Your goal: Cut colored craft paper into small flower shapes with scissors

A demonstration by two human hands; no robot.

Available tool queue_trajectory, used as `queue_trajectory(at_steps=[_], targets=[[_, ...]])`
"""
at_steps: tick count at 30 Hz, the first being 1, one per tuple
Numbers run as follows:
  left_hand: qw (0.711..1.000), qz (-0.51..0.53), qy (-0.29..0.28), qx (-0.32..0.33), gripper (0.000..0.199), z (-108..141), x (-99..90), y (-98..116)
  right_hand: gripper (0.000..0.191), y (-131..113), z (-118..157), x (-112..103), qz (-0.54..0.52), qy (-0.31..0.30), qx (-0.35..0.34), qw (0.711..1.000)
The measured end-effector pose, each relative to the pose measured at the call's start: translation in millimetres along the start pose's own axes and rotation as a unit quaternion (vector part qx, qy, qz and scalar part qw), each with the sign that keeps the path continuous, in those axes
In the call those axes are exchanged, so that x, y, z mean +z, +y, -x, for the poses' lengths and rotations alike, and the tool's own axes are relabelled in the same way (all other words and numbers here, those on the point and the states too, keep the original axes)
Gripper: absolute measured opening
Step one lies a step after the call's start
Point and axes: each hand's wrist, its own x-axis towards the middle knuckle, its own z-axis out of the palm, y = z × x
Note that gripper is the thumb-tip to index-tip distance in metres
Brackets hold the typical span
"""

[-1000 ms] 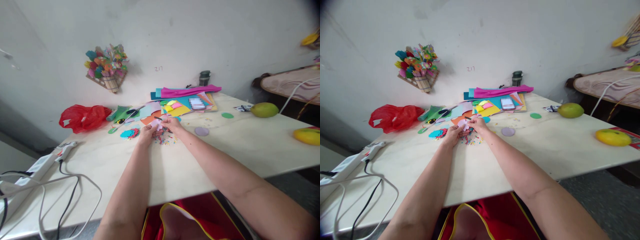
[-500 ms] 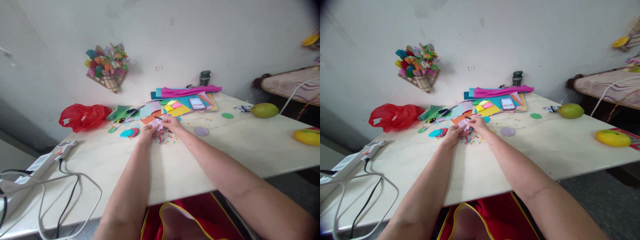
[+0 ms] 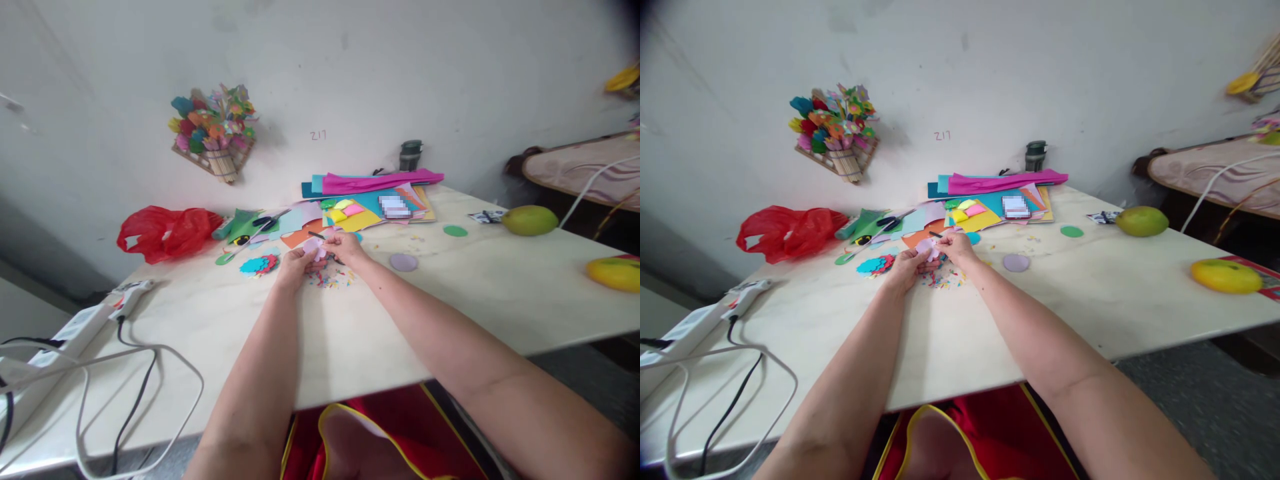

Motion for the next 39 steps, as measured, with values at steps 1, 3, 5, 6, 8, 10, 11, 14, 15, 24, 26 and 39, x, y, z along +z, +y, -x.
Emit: queue_trajectory(at_steps=[1,3,5,6,8,10,11,14,15,24,26,39], targets=[[1.000,-0.002,0.003,0.001,0.025,-0.2,0.1,-0.1,0.009,-0.3,0.0,0.4,-0.001,0.000,-0.001,1.000],[1.000,-0.008,0.010,0.003,0.024,-0.6,0.3,-0.3,0.008,-0.6,0.2,1.2,-0.009,0.002,0.000,1.000],[1.000,-0.010,0.016,0.009,0.024,-0.9,0.3,-0.3,0.005,-0.7,0.4,1.8,-0.028,0.007,0.004,1.000],[1.000,-0.011,0.018,0.013,0.025,-0.9,0.3,-0.2,0.004,-0.7,0.7,1.7,-0.040,0.010,0.005,0.999],[0.999,-0.014,0.021,0.020,0.027,-0.8,0.2,0.0,0.008,-0.8,1.7,0.7,-0.056,0.007,0.005,0.998],[0.999,-0.019,0.017,0.026,0.029,-0.5,0.1,0.3,0.015,-1.1,3.6,-0.9,-0.054,-0.015,0.015,0.998],[0.999,-0.023,0.013,0.030,0.031,-0.3,0.1,0.4,0.020,-1.5,4.8,-1.6,-0.048,-0.030,0.023,0.998],[0.999,-0.032,-0.007,0.042,0.035,-0.1,-0.2,0.2,0.026,-3.1,8.2,-2.3,-0.033,-0.057,0.041,0.997],[0.998,-0.033,-0.013,0.045,0.037,-0.1,-0.3,0.0,0.024,-3.6,8.9,-2.0,-0.031,-0.055,0.039,0.997],[1.000,-0.019,-0.015,0.013,0.039,0.3,1.9,1.4,0.019,3.3,3.7,0.8,0.020,-0.019,-0.017,0.999],[1.000,-0.005,-0.005,0.000,0.045,0.2,2.6,2.9,0.018,5.7,1.6,0.7,0.034,-0.013,-0.026,0.999],[1.000,0.006,0.001,0.011,0.027,3.6,4.2,3.1,0.025,2.2,5.2,1.9,0.032,-0.003,-0.056,0.998]])
